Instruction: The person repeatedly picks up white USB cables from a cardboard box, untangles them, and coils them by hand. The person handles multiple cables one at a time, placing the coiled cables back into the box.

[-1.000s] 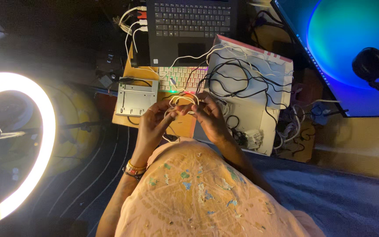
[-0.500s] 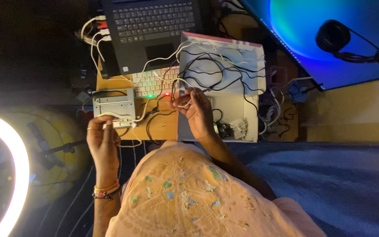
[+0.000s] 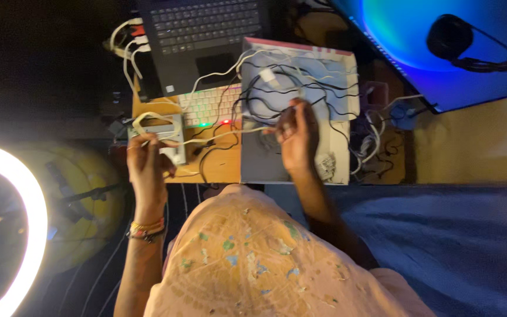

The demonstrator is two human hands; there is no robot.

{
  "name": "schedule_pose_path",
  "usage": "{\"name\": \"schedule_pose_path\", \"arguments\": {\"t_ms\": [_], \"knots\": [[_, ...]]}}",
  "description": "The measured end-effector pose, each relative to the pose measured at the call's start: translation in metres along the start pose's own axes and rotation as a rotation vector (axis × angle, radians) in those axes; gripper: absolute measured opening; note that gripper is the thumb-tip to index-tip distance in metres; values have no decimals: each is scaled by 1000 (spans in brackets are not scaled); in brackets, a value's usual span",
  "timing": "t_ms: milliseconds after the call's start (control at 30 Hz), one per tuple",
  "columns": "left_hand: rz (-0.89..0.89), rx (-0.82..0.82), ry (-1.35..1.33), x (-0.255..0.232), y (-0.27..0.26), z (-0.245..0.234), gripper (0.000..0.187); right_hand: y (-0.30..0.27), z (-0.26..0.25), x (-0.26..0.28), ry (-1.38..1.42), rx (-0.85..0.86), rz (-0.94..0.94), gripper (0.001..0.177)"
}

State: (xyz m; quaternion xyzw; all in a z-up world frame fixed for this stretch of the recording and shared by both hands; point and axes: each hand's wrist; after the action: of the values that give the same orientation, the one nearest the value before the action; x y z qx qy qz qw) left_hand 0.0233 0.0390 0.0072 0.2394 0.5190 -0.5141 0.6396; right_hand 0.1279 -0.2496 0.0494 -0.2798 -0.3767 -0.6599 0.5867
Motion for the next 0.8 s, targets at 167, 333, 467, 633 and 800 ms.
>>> {"name": "schedule_pose_path", "arguments": {"t_ms": [167,333,467,633,800], "knots": [[-46,26,12,-2,8,3,14,7,-16,16,25,-4,-49,27],[7,-15,-49,-10,6,-18,20,10,-73,10,-24,-100,-90,28],[53,-64,-165,-6,1,-34,14,35,-159,12,-25,-288,-177,32],[122,-33,-217,1,-7,-30,10,59,-267,49,124,-376,-218,21],[93,77,-122,-16,-15,-13,13,56,-291,61,97,-405,-199,27]]}}
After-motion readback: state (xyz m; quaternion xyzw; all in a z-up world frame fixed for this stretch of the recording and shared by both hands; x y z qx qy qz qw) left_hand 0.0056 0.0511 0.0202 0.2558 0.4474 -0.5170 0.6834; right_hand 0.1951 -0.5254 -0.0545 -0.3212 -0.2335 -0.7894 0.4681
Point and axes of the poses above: each hand's wrist, its own y-axis towards the middle knuckle, its own z-axis out of the palm, x = y × z, and after that the axes turned 9 degrees about -z, right-handed
